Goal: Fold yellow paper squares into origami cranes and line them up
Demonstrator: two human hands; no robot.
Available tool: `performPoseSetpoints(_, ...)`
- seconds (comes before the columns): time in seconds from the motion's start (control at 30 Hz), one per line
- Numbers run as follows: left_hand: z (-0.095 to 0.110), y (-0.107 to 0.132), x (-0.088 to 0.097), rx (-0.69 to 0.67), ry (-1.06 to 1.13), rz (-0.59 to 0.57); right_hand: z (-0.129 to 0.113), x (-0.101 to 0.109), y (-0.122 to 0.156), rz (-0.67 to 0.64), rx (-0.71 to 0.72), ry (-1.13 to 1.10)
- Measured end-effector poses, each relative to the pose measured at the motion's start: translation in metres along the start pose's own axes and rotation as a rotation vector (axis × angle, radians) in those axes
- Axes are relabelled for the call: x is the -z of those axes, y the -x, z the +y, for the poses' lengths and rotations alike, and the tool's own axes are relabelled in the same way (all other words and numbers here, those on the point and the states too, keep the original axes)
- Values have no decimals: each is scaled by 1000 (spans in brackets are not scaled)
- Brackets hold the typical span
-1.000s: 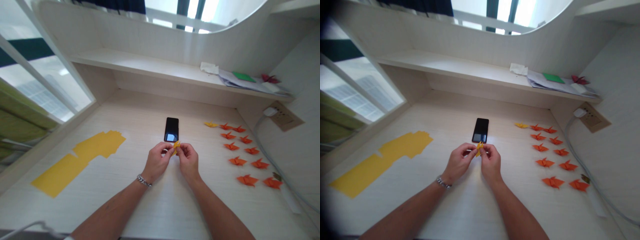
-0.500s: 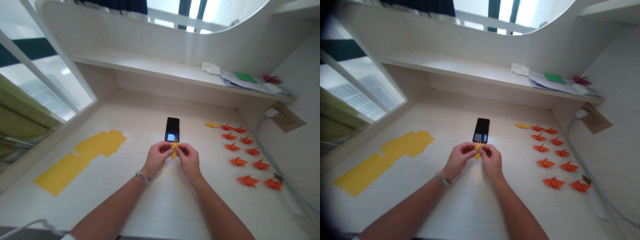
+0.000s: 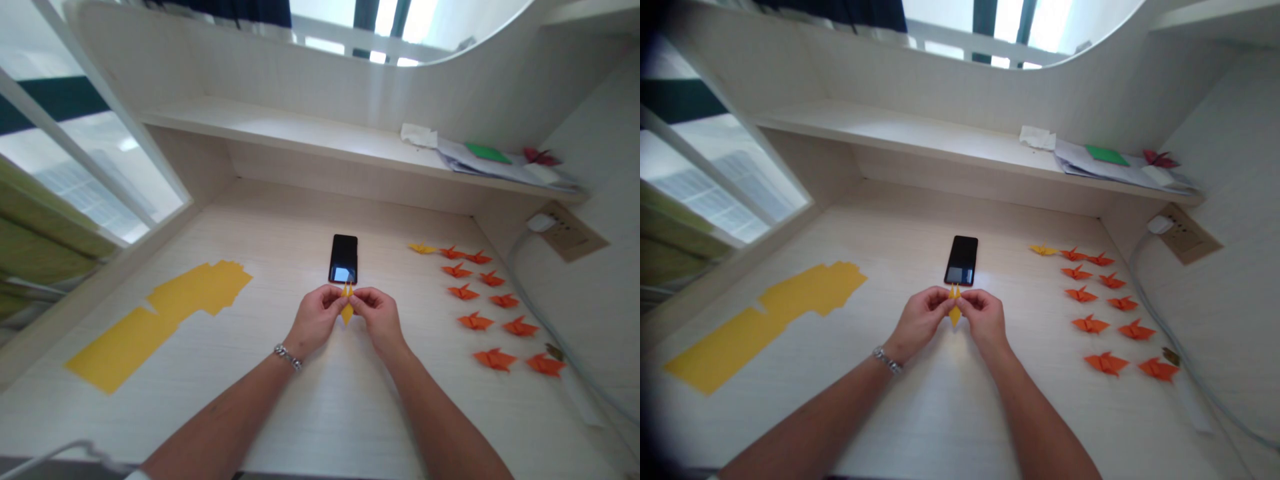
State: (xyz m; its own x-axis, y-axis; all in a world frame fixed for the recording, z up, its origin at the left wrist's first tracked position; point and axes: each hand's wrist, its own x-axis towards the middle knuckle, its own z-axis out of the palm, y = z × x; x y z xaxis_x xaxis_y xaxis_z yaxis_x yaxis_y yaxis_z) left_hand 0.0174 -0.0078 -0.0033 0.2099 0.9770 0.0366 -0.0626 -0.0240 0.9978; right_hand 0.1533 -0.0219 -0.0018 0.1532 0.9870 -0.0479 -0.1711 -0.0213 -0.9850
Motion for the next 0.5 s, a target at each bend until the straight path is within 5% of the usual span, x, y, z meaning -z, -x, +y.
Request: performPoseSetpoints(0.5,7,4,-2,34,-22,-106,-4,6,-1,6,-1,77)
